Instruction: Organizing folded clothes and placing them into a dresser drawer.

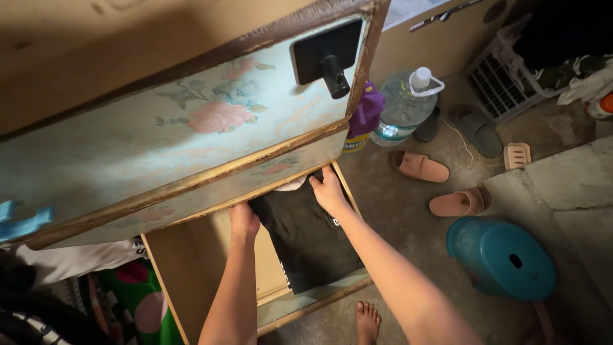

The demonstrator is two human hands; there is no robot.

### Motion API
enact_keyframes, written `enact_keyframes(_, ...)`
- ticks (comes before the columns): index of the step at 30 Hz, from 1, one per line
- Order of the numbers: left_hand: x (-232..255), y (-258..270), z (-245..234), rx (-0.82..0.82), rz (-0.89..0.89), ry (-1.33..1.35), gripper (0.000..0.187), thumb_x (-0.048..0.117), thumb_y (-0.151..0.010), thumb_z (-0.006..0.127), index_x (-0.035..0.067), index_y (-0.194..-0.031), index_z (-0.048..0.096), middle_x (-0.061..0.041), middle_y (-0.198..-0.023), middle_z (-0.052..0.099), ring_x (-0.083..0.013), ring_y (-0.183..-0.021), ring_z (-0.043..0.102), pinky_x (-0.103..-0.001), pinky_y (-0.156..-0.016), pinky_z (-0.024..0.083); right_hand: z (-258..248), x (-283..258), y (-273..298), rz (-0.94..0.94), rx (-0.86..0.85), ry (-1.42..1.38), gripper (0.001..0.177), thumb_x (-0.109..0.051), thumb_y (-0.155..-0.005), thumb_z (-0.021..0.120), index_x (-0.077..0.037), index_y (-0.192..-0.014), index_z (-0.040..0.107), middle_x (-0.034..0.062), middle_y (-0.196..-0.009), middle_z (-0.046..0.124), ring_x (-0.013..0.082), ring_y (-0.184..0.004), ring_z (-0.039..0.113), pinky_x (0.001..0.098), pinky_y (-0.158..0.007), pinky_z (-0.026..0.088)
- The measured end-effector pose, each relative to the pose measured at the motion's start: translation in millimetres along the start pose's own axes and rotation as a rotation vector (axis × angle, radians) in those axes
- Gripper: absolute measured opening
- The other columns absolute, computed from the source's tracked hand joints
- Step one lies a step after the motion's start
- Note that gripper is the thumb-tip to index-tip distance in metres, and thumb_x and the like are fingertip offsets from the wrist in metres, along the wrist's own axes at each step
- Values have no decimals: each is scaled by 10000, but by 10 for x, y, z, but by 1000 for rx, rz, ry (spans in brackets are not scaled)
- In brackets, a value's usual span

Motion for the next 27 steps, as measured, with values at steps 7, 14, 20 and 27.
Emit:
enact_keyframes(7,248,903,517,180,889,-1566,518,208,-892,656,5,-1360,569,-259,-1346,583,-459,-1237,508,-553,-1078,378,-90,-387,606,-748,73,537,539,-73,-891,636,4,-1415,537,216,-1513,529,378,-1436,490,482,-1217,367)
enact_keyframes(14,186,621,1033,-250,292,-2003,730,664,-948,498,166,-1482,512,-203,-1419,577,-389,-1334,505,-534,-1150,363,112,-165,-310,-199,-510,981,1063,-482,-578,939,-105,-1467,494,174,-1509,482,348,-1430,405,478,-1177,315)
enact_keyframes(20,256,581,783,-361,230,-2006,922,798,-832,526,202,-1524,403,-175,-1551,432,-403,-1421,410,-548,-1139,344,267,188,-486,-133,-679,1093,1120,-569,-583,934,-67,-1490,510,192,-1530,529,329,-1438,493,449,-1177,396)
enact_keyframes(27,-249,1740,76,-599,172,-1469,995,499,-953,580,30,-1586,-28,-334,-1613,-254,-561,-1457,223,-529,-1125,374,-119,221,910,-764,-561,1480,1235,-406,-628,861,-388,-1558,49,58,-1655,-76,461,-1480,-49,763,-1050,83)
Point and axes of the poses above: each hand's wrist, its own y-axis away from the middle knuckle, its own z-axis out of the palm, x = y × z, the point moved 1 cm from there along -y, towards the middle knuckle
